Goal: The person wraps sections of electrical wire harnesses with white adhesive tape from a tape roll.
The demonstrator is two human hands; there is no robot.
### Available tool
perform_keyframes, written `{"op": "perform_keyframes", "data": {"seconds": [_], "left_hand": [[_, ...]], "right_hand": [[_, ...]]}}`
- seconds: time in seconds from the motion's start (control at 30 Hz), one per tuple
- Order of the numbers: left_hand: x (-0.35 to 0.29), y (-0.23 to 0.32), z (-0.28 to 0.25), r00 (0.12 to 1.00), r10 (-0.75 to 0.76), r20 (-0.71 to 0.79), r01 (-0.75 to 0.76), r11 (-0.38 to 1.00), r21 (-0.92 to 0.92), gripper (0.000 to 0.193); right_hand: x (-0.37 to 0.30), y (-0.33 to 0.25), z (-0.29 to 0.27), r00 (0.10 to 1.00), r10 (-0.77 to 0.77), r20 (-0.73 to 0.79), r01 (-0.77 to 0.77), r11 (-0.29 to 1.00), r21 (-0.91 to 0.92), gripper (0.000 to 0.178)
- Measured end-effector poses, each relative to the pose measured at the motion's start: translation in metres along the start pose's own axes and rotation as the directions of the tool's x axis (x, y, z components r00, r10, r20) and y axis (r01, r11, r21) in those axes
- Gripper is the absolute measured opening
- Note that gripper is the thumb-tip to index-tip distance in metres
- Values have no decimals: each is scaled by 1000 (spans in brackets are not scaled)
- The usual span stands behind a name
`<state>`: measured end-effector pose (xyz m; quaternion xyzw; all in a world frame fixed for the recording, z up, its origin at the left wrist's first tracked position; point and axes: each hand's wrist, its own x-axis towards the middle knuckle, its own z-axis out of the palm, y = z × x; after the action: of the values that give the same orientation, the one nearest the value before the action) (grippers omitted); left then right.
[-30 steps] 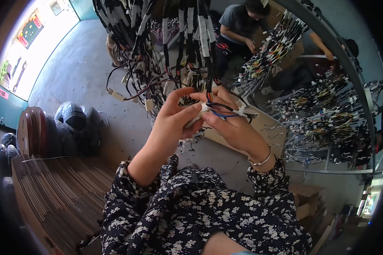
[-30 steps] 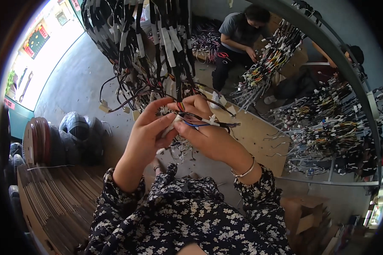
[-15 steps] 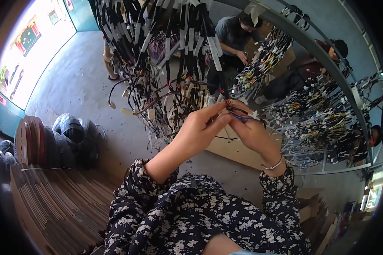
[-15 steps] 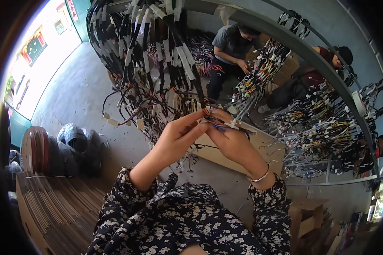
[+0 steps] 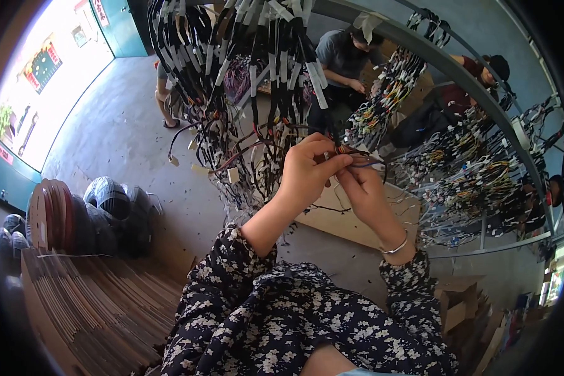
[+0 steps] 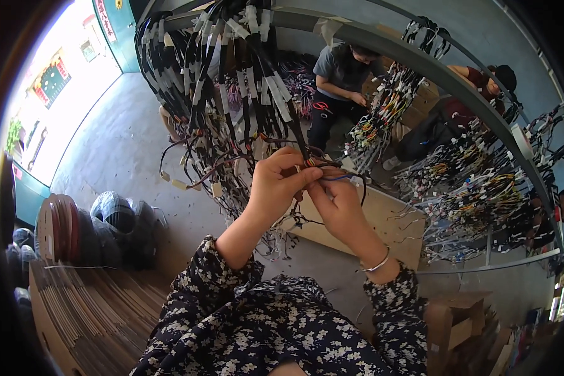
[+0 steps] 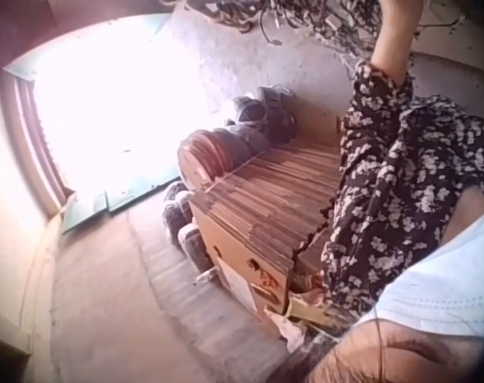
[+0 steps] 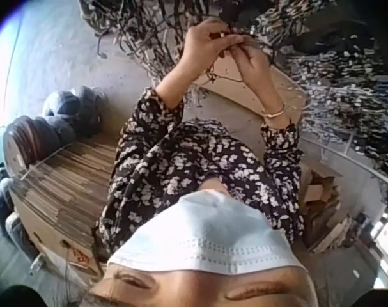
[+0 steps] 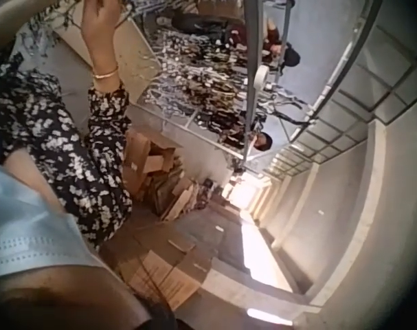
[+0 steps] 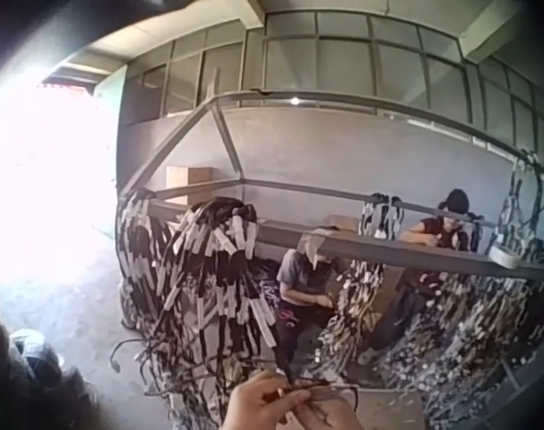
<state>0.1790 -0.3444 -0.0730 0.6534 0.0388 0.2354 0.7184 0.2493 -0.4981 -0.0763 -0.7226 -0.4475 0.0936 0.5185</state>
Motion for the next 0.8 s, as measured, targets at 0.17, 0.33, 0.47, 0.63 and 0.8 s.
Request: {"op": "perform_keyframes", "data": {"seconds": [0.17,0.33,0.47,0.63,0.8], "left_hand": [[9,-14,0,993,31,-114,-19,994,108,20],[8,-20,-3,977,-118,-177,149,974,172,19],[-6,-43,-16,934,-358,8,304,781,-545,18],[-64,-6,-37,884,458,-98,-240,622,746,34],[-37,39,-139,722,652,-231,-316,608,728,30]], "right_hand": [[-13,3,50,908,-251,-335,123,925,-358,13],[-74,18,77,935,-20,-354,-36,988,-151,16],[-77,-30,36,954,245,-174,-155,897,414,34],[-51,-70,1,999,13,-42,18,755,655,65],[-32,-58,12,991,14,134,-99,747,658,71]]}}
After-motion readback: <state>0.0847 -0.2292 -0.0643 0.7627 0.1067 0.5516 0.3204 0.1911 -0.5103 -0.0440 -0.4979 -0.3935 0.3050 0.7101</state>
